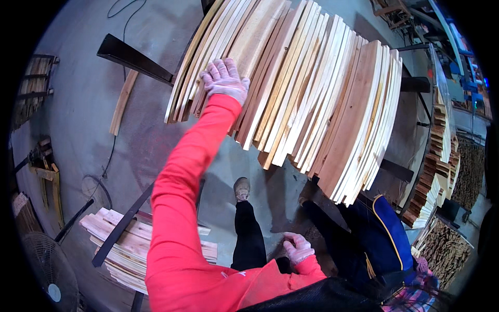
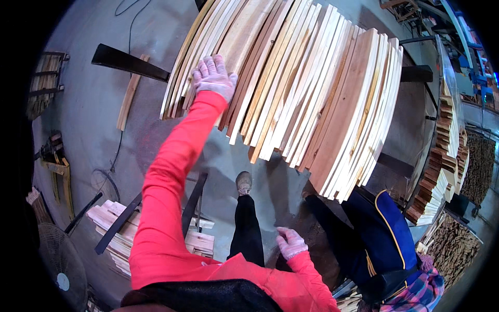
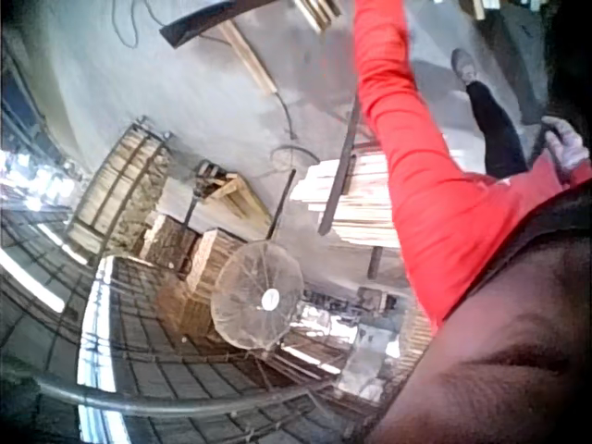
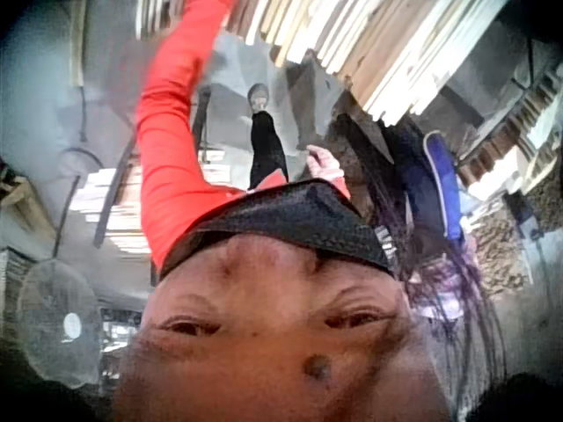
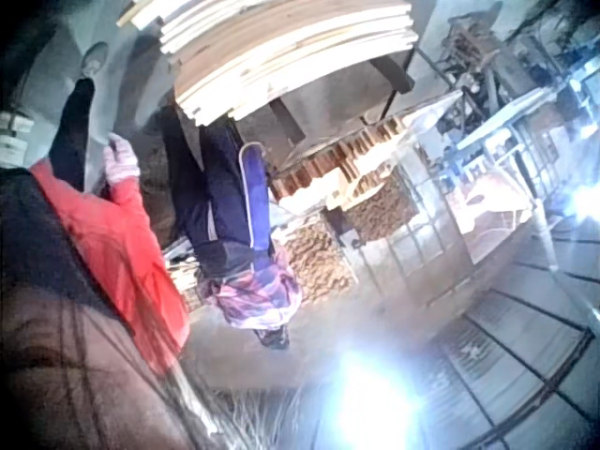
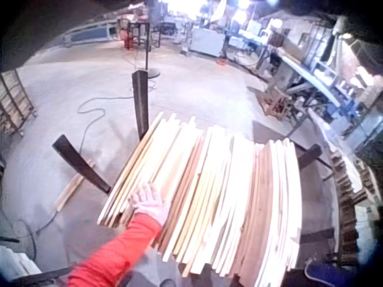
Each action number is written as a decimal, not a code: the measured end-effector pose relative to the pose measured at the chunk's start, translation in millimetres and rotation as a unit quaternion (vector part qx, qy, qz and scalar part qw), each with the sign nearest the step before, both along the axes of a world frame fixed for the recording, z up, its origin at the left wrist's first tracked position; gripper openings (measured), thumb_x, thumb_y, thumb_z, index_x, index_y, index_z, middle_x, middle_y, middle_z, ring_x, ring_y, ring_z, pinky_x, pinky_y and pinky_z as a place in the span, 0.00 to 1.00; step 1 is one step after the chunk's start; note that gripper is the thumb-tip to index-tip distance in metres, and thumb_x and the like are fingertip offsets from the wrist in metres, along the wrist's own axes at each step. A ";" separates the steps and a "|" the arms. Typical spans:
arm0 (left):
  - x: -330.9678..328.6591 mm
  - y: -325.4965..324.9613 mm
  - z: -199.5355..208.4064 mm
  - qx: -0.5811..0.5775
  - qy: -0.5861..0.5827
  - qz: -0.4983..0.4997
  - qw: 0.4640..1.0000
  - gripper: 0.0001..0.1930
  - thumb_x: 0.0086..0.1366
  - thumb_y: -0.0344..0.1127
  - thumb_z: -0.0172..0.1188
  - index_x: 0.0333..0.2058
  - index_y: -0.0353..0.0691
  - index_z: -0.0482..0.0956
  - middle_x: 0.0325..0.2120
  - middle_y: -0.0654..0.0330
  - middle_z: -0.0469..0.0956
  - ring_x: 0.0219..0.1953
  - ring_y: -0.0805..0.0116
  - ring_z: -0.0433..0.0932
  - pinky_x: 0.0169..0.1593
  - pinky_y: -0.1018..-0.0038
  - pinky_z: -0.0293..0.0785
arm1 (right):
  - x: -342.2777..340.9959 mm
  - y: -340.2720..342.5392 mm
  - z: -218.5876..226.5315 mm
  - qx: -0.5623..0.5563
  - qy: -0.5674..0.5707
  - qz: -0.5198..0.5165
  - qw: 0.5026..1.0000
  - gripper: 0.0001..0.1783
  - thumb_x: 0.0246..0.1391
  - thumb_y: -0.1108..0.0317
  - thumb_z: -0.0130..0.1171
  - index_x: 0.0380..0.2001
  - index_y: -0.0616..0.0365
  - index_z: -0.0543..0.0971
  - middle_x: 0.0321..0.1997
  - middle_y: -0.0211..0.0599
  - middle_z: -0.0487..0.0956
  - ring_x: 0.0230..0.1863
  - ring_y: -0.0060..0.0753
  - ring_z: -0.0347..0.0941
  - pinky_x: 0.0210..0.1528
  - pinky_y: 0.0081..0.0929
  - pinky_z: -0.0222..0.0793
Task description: The person sorts wooden planks on a metal table, picking them up from a disorganized pile and arranging them into neat stacks. The person handles the wood by hand, repeatedly lifting and placing pieces to create organized piles.
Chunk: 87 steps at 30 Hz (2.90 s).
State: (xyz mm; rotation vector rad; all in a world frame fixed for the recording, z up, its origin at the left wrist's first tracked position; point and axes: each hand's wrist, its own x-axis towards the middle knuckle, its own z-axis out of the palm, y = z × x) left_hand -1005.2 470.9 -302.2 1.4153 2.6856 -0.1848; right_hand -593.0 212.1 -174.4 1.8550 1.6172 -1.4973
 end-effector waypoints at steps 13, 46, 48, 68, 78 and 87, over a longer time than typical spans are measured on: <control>43.5 20.8 21.2 0.146 -0.331 -0.034 0.932 0.34 0.65 0.51 0.51 0.63 0.40 0.53 0.54 0.40 0.69 0.52 0.41 0.72 0.54 0.53 0.67 | 26.4 -48.8 0.2 -0.037 0.053 -0.059 0.996 0.19 0.54 0.68 0.57 0.50 0.57 0.76 0.48 0.45 0.78 0.50 0.39 0.76 0.54 0.31 0.70; 963.5 -743.7 304.2 -0.312 -0.533 -0.552 0.560 0.25 0.65 0.34 0.58 0.58 0.31 0.66 0.47 0.51 0.75 0.46 0.68 0.76 0.50 0.74 0.72 | 836.5 -643.2 132.7 0.159 -0.376 -0.634 0.657 0.45 0.47 0.31 0.53 0.59 0.55 0.69 0.66 0.48 0.63 0.66 0.47 0.59 0.59 0.42 0.63; 980.8 -742.7 288.3 -0.358 -0.614 -0.454 0.538 0.26 0.64 0.34 0.59 0.58 0.30 0.66 0.47 0.50 0.75 0.45 0.67 0.76 0.48 0.73 0.73 | 818.7 -662.4 171.5 0.161 -0.286 -0.593 0.735 0.30 0.52 0.44 0.52 0.50 0.56 0.77 0.55 0.45 0.75 0.57 0.46 0.70 0.53 0.40 0.68; 1158.5 -990.4 342.1 -0.392 -0.454 -0.729 0.331 0.29 0.67 0.42 0.56 0.60 0.31 0.62 0.47 0.49 0.77 0.48 0.67 0.76 0.49 0.75 0.72 | 938.2 -1219.5 110.8 -0.052 -0.561 -0.636 0.527 0.37 0.53 0.68 0.48 0.67 0.45 0.54 0.72 0.41 0.53 0.71 0.43 0.52 0.68 0.47 0.48; 1229.8 -1126.1 363.8 -0.440 -0.485 -0.678 0.334 0.34 0.65 0.42 0.58 0.63 0.32 0.56 0.52 0.43 0.73 0.53 0.60 0.74 0.55 0.70 0.70 | 953.0 -1245.7 202.7 0.178 -0.372 -0.649 0.639 0.31 0.57 0.52 0.56 0.59 0.56 0.67 0.52 0.52 0.76 0.54 0.52 0.72 0.57 0.36 0.66; 1247.9 -1224.9 306.6 -0.575 -0.480 -0.577 0.324 0.36 0.53 0.61 0.62 0.47 0.31 0.73 0.39 0.47 0.79 0.40 0.58 0.78 0.45 0.64 0.72 | 928.7 -1166.3 189.8 0.606 0.057 -0.728 0.315 0.23 0.58 0.57 0.59 0.51 0.61 0.74 0.47 0.36 0.78 0.46 0.27 0.74 0.50 0.25 0.70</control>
